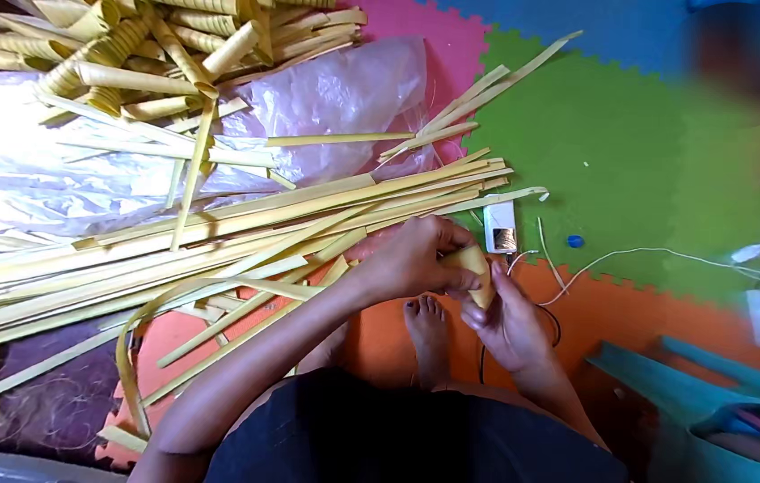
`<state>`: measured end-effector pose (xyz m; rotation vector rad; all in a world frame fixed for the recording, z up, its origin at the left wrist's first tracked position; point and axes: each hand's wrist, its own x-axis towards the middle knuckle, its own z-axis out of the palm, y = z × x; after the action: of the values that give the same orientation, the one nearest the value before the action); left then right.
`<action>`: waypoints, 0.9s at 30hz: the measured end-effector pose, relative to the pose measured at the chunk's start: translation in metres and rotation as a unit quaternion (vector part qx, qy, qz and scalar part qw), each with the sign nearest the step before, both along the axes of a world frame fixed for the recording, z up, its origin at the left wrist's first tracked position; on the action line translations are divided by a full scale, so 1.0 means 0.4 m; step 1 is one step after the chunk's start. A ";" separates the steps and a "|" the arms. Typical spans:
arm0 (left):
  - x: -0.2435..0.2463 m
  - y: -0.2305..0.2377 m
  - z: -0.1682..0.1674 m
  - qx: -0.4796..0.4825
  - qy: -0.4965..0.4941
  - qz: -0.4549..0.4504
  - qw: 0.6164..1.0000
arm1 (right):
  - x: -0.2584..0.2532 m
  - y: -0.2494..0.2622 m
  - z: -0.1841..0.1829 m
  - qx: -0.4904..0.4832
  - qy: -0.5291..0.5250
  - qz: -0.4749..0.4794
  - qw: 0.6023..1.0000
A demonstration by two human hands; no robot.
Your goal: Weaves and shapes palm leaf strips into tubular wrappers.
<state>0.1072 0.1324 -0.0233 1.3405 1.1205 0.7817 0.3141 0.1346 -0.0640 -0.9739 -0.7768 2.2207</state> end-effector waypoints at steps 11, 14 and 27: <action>-0.026 -0.010 -0.011 0.010 -0.005 -0.009 1.000 | 0.012 0.004 -0.002 -0.121 0.116 0.046 0.985; -0.026 -0.013 -0.022 0.001 -0.030 0.003 1.000 | 0.008 -0.004 -0.008 0.036 0.013 0.050 0.998; -0.051 -0.003 -0.026 -0.015 -0.053 0.027 0.998 | 0.017 0.000 -0.013 0.225 -0.133 0.027 0.965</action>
<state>0.0867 0.1314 -0.0335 1.2331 1.0851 0.8618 0.3209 0.1347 -0.0694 -1.0337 -1.3716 1.8496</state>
